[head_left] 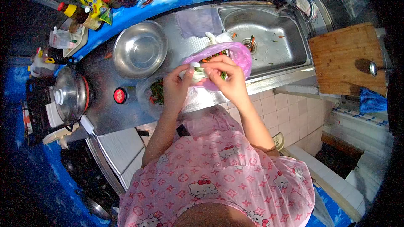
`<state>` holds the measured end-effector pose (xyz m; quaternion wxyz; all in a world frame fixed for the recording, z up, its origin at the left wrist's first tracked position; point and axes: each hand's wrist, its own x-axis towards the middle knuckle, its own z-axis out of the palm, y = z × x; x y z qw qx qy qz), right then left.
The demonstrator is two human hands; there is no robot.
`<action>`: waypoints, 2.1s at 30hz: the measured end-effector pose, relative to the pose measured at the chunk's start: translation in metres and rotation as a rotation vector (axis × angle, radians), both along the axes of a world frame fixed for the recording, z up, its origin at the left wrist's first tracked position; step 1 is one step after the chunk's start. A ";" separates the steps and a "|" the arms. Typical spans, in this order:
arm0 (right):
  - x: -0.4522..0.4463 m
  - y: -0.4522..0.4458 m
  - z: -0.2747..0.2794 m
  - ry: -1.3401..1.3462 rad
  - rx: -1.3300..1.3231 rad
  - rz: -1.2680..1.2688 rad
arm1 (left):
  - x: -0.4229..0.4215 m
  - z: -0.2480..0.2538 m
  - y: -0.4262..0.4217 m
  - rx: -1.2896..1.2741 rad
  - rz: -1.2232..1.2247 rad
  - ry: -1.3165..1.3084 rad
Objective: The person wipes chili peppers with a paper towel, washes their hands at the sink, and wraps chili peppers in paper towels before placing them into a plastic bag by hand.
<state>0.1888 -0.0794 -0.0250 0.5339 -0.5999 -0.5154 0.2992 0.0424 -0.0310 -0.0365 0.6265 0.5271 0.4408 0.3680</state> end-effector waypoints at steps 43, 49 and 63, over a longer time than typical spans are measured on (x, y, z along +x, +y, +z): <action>-0.021 -0.009 -0.023 0.587 -0.151 -0.189 | -0.018 -0.019 0.018 -0.191 0.331 -0.128; -0.037 -0.003 -0.033 0.390 -0.052 -0.169 | -0.012 -0.017 0.001 -0.161 0.035 -0.349; -0.063 -0.004 -0.055 1.331 -0.418 0.129 | -0.070 -0.024 0.008 -0.060 0.092 -0.005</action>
